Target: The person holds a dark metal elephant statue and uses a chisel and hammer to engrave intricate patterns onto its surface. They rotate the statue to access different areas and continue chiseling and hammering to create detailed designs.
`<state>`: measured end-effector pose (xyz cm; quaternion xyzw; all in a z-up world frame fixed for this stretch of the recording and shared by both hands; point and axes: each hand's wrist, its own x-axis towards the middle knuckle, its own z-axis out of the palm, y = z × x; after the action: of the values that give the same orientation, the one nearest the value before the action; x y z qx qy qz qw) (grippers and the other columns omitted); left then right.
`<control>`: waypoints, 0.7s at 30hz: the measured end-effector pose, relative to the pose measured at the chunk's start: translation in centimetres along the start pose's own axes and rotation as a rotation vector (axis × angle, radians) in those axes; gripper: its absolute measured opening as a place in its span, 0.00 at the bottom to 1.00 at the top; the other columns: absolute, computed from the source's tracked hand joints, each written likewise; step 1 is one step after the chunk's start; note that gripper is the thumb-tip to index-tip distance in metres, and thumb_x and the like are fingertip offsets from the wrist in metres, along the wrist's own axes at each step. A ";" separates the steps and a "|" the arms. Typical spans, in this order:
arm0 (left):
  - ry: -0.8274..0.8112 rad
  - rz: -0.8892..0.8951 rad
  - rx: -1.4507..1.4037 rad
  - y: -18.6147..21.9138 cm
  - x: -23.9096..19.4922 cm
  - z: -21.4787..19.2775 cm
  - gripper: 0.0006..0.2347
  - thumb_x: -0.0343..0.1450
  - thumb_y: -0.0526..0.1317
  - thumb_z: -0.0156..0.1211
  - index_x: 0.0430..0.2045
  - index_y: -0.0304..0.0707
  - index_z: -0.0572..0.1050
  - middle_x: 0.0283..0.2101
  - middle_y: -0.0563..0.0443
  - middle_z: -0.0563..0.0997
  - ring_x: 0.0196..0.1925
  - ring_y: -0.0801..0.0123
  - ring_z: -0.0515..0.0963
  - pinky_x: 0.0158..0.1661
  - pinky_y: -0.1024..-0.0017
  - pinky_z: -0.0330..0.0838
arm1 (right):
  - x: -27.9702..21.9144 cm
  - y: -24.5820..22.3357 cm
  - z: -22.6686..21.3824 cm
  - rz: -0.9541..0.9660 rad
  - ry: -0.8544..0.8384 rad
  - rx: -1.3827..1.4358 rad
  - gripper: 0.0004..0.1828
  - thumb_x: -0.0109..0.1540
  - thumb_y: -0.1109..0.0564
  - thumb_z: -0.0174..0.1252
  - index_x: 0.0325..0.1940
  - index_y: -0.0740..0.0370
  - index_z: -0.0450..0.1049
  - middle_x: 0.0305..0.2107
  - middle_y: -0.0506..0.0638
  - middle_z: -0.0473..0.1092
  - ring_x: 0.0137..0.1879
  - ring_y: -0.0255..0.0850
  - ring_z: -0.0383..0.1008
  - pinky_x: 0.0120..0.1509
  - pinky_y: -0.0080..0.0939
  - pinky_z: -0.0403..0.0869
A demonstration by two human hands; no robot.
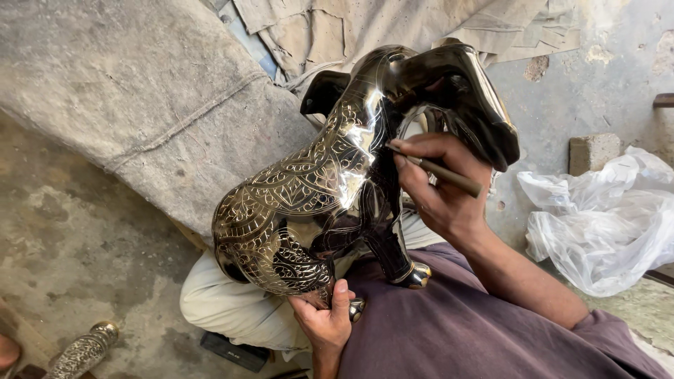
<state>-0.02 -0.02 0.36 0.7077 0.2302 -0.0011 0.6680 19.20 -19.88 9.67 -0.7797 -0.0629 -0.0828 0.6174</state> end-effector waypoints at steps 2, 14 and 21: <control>-0.001 -0.001 -0.007 -0.1 0.3 -0.2 0.24 0.69 0.38 0.67 0.49 0.21 0.59 0.30 0.43 0.81 0.23 0.67 0.85 0.27 0.72 0.83 | 0.2 0.6 0.3 0.122 0.042 0.065 0.07 0.70 0.69 0.58 0.52 0.72 0.73 0.43 0.57 0.75 0.41 0.34 0.75 0.45 0.30 0.75; -0.007 0.019 -0.067 0.7 0.6 0.2 0.23 0.70 0.38 0.66 0.50 0.23 0.60 0.32 0.44 0.80 0.23 0.69 0.84 0.26 0.73 0.82 | -5.5 -0.3 -2.7 0.552 0.061 0.166 0.08 0.63 0.66 0.59 0.45 0.72 0.72 0.39 0.60 0.78 0.46 0.41 0.83 0.51 0.39 0.83; 0.031 0.010 -0.098 1.5 0.4 0.6 0.20 0.71 0.38 0.66 0.49 0.25 0.62 0.31 0.44 0.81 0.22 0.70 0.82 0.26 0.74 0.80 | -7.9 0.8 -3.3 0.654 0.152 0.327 0.09 0.61 0.67 0.62 0.44 0.73 0.73 0.36 0.60 0.77 0.42 0.43 0.81 0.46 0.43 0.82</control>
<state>1.04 -0.42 1.59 0.6753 0.2368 0.0243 0.6981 11.42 -23.23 8.03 -0.6411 0.2233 0.0725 0.7306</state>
